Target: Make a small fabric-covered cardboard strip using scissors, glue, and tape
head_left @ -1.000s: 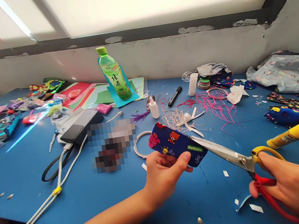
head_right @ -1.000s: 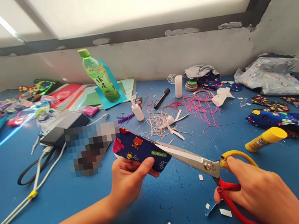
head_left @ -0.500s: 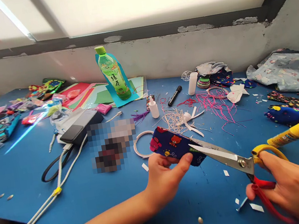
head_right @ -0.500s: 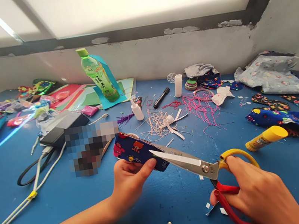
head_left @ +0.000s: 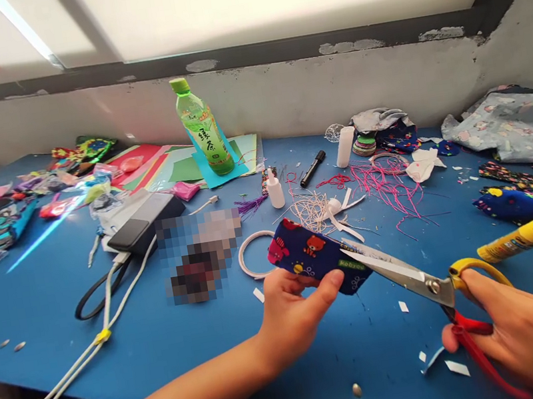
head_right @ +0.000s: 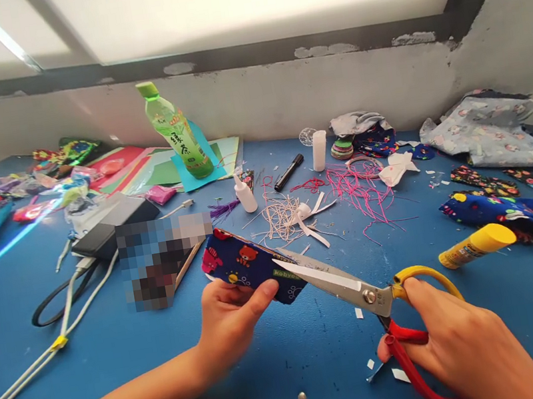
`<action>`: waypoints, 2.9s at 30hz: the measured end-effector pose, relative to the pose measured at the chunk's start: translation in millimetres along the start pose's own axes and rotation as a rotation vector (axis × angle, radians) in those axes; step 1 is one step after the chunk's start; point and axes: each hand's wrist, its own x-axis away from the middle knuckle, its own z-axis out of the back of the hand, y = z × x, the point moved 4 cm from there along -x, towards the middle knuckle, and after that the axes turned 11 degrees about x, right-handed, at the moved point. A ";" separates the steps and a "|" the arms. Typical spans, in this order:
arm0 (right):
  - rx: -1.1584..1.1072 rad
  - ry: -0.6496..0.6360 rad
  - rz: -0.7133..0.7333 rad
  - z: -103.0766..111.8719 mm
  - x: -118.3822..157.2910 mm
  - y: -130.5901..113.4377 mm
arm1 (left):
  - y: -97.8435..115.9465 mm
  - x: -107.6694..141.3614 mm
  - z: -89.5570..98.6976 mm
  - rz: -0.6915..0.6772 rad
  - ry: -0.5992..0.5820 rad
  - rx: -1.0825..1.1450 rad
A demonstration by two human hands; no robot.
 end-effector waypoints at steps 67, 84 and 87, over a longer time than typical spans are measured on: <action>-0.102 -0.073 -0.010 -7.0 13.8 -9.9 | -4.9 9.8 -6.9 -0.046 -0.154 -0.132; -0.130 -0.075 -0.039 -4.9 9.3 -12.7 | -10.2 12.3 -10.4 -0.076 -0.274 -0.172; -0.103 -0.069 -0.027 -3.9 8.8 -13.4 | -12.1 13.7 -11.2 -0.072 -0.280 -0.174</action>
